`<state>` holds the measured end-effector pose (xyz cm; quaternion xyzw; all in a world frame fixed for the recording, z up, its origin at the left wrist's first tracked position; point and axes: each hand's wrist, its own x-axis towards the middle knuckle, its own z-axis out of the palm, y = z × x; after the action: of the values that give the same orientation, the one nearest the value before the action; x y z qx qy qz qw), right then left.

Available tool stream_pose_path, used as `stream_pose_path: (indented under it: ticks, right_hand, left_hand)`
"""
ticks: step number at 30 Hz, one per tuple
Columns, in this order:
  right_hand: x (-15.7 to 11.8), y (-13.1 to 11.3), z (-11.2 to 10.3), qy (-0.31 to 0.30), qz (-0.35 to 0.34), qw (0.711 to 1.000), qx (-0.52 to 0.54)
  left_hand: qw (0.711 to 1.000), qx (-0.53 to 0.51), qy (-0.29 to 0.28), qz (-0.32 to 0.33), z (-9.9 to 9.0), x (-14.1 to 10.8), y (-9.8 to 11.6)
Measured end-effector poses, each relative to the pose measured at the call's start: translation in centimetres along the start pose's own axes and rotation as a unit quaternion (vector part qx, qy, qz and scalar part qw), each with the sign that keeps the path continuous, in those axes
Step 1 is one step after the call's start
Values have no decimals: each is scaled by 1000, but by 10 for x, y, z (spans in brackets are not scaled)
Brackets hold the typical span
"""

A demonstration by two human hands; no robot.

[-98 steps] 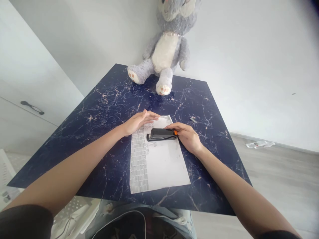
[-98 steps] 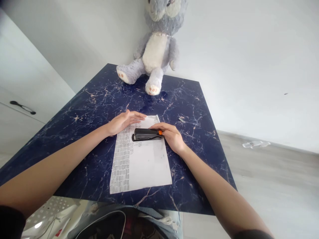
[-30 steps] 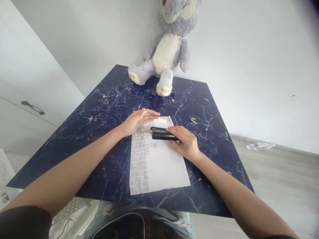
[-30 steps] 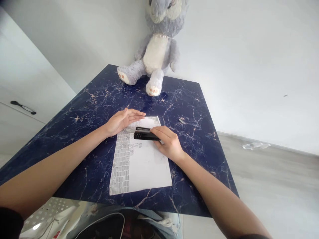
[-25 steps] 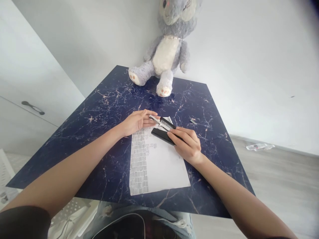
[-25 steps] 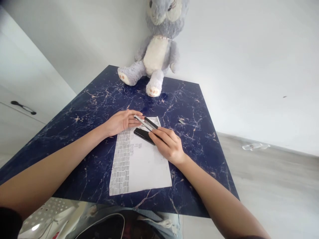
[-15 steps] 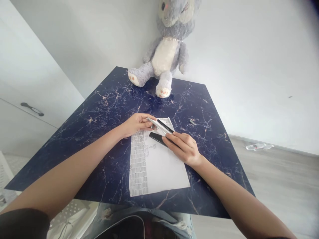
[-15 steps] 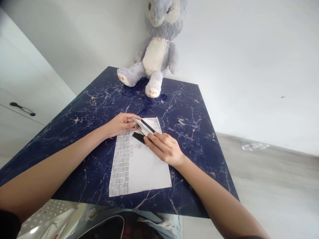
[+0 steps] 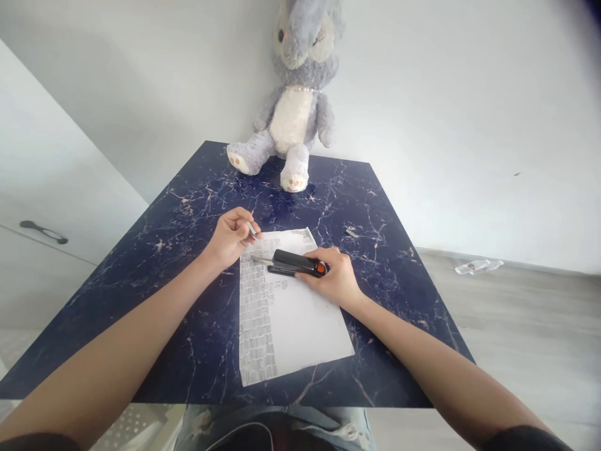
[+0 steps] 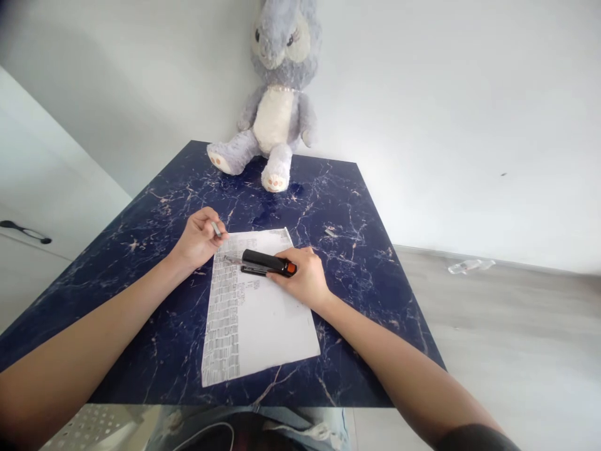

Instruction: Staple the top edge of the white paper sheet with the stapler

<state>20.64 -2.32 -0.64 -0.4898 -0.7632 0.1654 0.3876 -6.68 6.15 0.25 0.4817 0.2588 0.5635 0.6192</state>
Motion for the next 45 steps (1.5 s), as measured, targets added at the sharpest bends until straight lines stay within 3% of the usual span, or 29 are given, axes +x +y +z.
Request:
stream_pose_path:
  ticks: [4,8,12,16,25,32,41,45]
  right_hand:
    - [1,2,1,-29,-52,998,-6]
    - [0,-6,-5,37,-160,985,-43]
    - [-12,-15,-10,51,-312,942,-109]
    - [-22,-14,-9,41,-376,911,-164]
    - [-23,-9,-9,33,-359,918,-166]
    - [-23,-4,-7,49,-342,925,-156]
    - [-20,-2,-5,88,-324,934,-126]
    - [-15,-9,-7,98,-310,941,-93]
  left_hand:
    - [992,47,-106,-40,9,-10,-2]
    - [980,92,-169,-53,24,-20,1]
    - [960,200,-195,14,43,-32,8]
    - [927,281,-230,89,57,-42,12]
    - [918,296,-241,105,62,-46,9]
    - [915,312,-199,160,59,-45,8]
    - [931,292,-187,114,55,-43,7]
    - [930,307,-156,133,51,-41,6]
